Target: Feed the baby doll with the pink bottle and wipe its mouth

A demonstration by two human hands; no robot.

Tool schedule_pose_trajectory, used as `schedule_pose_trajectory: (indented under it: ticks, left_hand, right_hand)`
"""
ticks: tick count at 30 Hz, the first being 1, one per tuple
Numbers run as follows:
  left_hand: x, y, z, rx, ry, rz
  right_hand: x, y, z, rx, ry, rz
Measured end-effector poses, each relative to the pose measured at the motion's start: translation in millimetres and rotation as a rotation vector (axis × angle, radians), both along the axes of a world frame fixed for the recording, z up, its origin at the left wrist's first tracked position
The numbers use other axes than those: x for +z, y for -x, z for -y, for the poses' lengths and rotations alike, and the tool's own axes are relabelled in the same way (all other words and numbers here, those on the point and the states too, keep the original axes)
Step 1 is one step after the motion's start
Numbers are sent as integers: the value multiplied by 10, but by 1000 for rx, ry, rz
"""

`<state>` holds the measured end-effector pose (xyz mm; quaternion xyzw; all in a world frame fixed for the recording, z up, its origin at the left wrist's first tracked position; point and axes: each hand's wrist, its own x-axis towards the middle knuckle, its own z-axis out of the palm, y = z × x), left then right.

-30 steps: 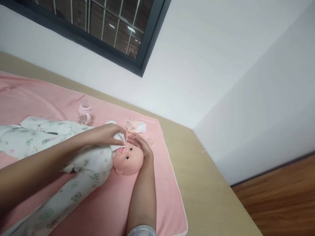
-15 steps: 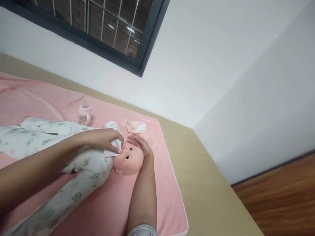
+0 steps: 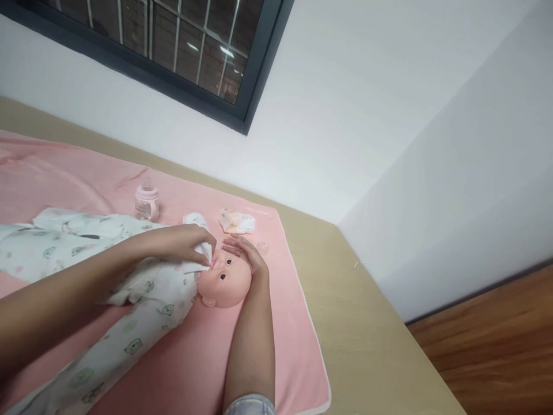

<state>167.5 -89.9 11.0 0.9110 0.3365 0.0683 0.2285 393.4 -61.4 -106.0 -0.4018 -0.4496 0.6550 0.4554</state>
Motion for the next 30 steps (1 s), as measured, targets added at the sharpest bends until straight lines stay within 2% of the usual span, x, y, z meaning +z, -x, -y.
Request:
schedule_pose_trajectory:
  ticks: [14, 22, 30]
  left_hand:
    - [-19, 5, -42, 46, -63, 20]
    - [-29, -31, -8, 97, -135, 69]
    - [-3, -56, 23, 107, -137, 44]
  right_hand:
    - [-38, -33, -46, 21, -22, 17]
    - [-62, -19, -40, 7, -16, 11]
    - [-93, -47, -71, 31, -24, -14]
